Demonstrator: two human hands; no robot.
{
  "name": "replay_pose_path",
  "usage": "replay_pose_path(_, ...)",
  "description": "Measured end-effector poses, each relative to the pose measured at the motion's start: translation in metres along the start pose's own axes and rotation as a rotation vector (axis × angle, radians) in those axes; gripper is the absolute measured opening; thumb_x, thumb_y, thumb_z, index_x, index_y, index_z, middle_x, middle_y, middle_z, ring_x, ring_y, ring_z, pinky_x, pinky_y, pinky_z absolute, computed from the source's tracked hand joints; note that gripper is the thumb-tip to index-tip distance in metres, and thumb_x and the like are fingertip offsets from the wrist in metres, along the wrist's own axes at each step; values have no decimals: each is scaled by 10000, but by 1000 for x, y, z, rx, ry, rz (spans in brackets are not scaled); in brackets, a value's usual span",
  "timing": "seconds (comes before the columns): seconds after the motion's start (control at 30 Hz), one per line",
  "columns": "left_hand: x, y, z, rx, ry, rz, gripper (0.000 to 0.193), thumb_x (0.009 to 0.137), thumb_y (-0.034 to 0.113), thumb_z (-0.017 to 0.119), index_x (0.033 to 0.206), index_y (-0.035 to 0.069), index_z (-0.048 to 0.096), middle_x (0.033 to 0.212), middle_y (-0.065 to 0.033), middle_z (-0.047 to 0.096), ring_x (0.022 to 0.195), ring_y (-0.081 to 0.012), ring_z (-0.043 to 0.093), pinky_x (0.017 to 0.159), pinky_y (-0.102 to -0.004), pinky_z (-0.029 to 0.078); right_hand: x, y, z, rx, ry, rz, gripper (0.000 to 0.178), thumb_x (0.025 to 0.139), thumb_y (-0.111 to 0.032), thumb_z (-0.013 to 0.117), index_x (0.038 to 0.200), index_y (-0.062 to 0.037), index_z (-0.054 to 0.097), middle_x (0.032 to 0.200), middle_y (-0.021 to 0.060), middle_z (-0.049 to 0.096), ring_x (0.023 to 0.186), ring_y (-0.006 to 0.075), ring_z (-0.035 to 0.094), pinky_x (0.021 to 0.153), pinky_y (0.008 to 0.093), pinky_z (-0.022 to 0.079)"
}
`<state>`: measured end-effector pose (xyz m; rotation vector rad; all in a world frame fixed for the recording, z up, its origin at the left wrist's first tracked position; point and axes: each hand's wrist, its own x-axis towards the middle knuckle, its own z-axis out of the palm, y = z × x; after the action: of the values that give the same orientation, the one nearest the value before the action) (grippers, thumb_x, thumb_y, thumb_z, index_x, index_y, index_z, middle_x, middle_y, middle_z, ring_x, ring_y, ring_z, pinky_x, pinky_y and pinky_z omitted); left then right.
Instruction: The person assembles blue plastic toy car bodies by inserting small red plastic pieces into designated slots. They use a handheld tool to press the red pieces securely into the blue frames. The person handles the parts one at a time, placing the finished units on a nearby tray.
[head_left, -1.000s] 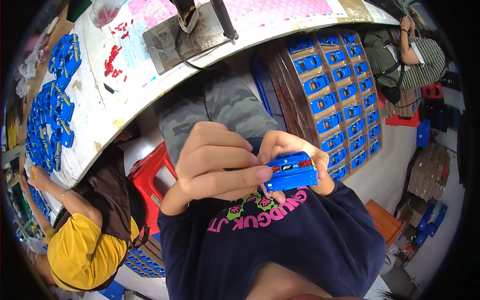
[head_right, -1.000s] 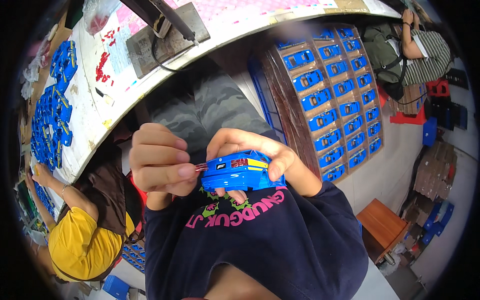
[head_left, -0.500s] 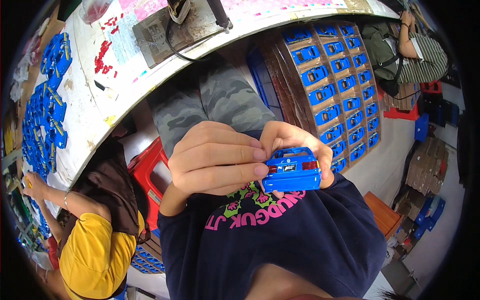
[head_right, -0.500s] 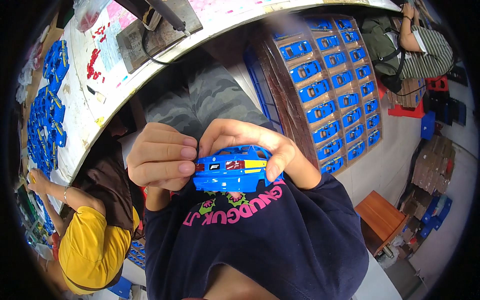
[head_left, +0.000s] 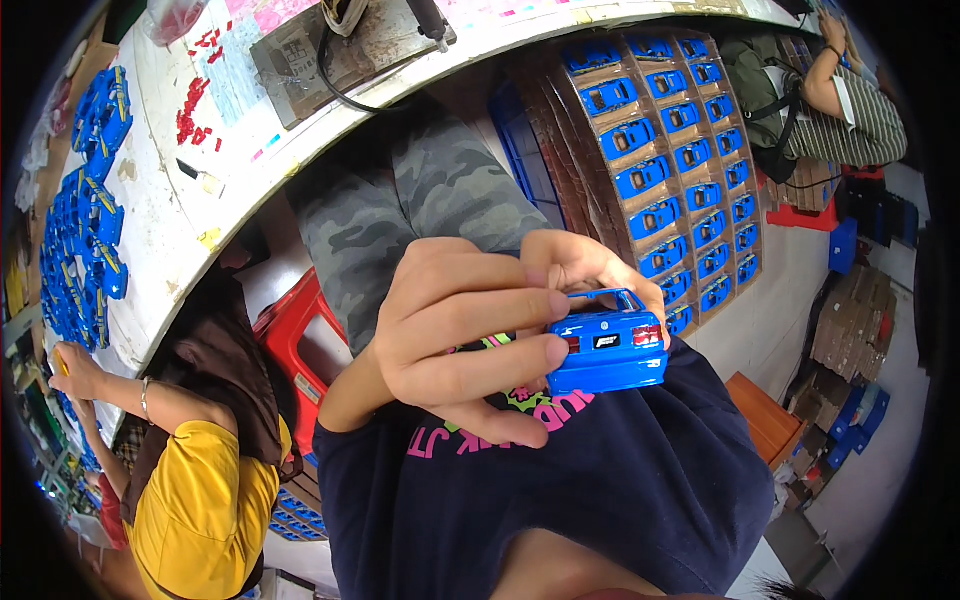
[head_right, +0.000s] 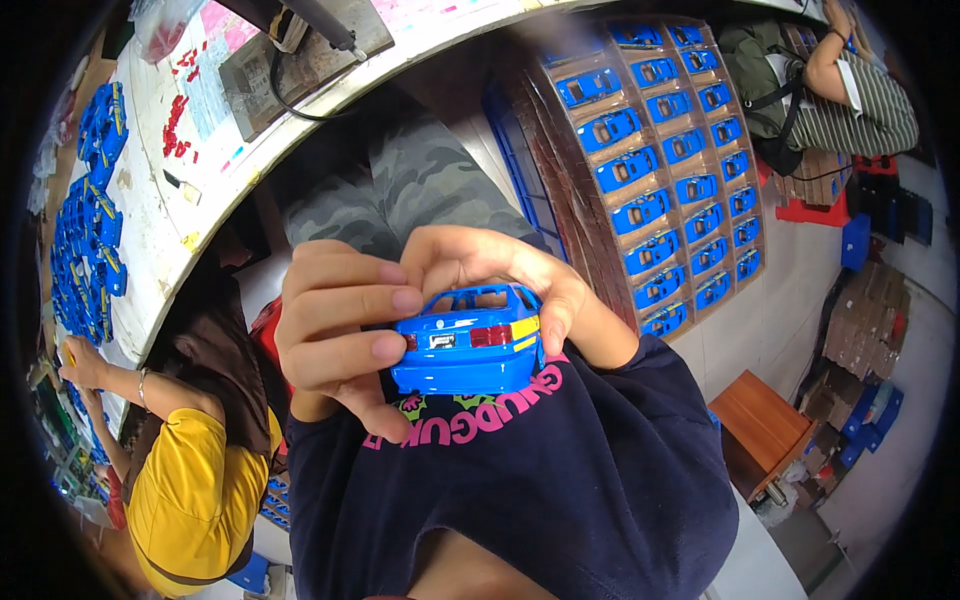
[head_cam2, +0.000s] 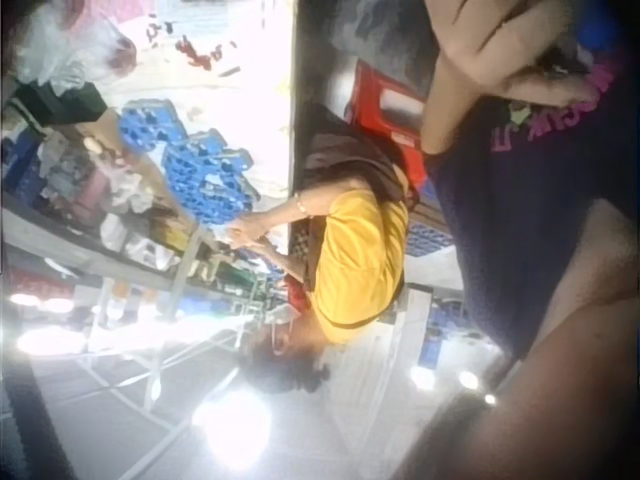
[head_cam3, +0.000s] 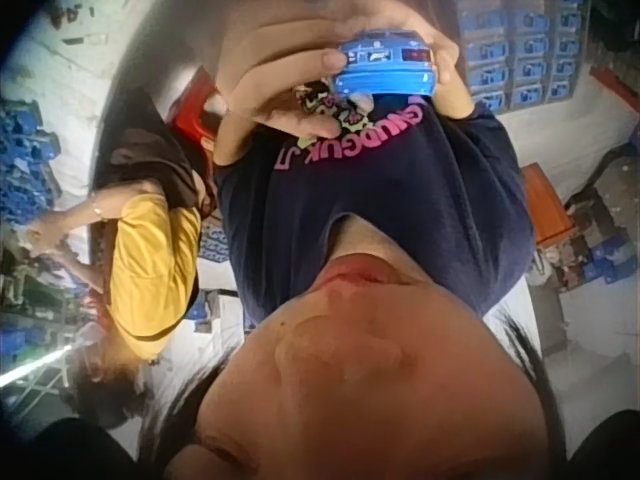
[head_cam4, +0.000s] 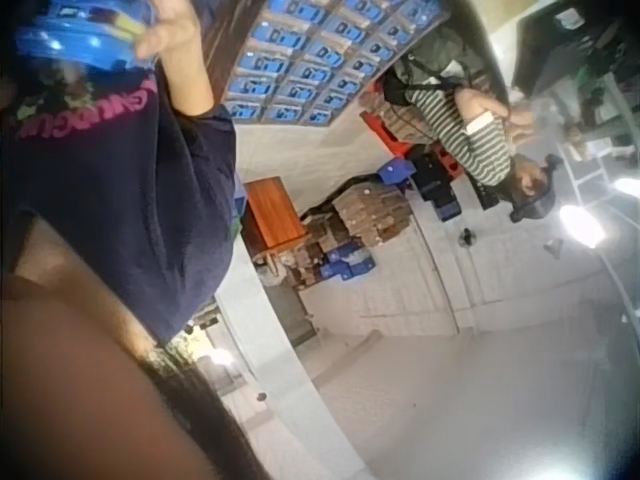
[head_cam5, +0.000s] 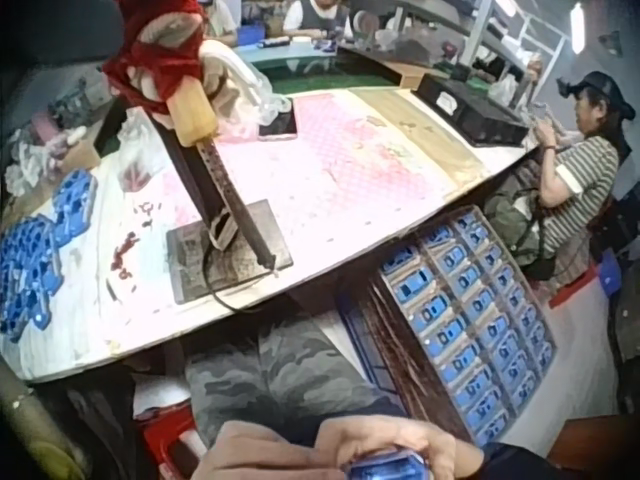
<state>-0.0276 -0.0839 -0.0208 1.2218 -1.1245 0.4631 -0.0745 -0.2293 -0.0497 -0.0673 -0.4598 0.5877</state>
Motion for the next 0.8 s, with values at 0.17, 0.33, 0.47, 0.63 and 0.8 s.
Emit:
replay_pose_path(0.17, 3, 7, 5, -219, -113, -256, 420, 589, 208, 669, 945, 63, 501, 879, -132, 580, 778, -240, 551, 590, -284, 363, 4, 12, -19, -9, -171, -159, 931, 407, -240, 828, 1078, 97, 276, 949, 175, 500, 916, 221, 528, 801, 294, 424)
replay_pose_path(0.33, 3, 9, 7, -185, -131, -260, 489, 598, 205, 687, 987, 33, 446, 872, -152, 583, 779, -238, 571, 603, -273, 350, 0, -8, -15, -193, -119, -26, 919, 403, -258, 831, 1064, 96, 299, 926, 170, 505, 902, 214, 532, 779, 279, 426)
replay_pose_path(0.47, 2, 17, 13, -35, -11, -248, 388, 610, 236, 704, 905, 47, 538, 880, -110, 596, 758, -231, 578, 636, -297, 375, 4, -11, -11, -98, -88, 63, 895, 448, -333, 794, 1059, 107, 310, 935, 184, 506, 897, 217, 534, 770, 275, 421)
replay_pose_path(0.63, -1, 9, 0, 57, -68, -197, 421, 613, 253, 712, 914, 28, 521, 844, -136, 592, 719, -242, 591, 532, -279, 406, -11, -26, -13, -328, 204, 277, 926, 518, -461, 698, 1102, 135, 295, 1019, 210, 476, 950, 242, 510, 824, 291, 389)
replay_pose_path(0.8, -25, 2, -5, 272, 118, -405, 446, 541, 134, 774, 864, 11, 493, 755, -139, 569, 645, -224, 574, 526, -288, 437, -27, -27, -28, -281, 276, 79, 1130, 522, -472, 702, 1280, 26, 28, 1173, 271, 338, 817, 339, 556, 684, 374, 475)
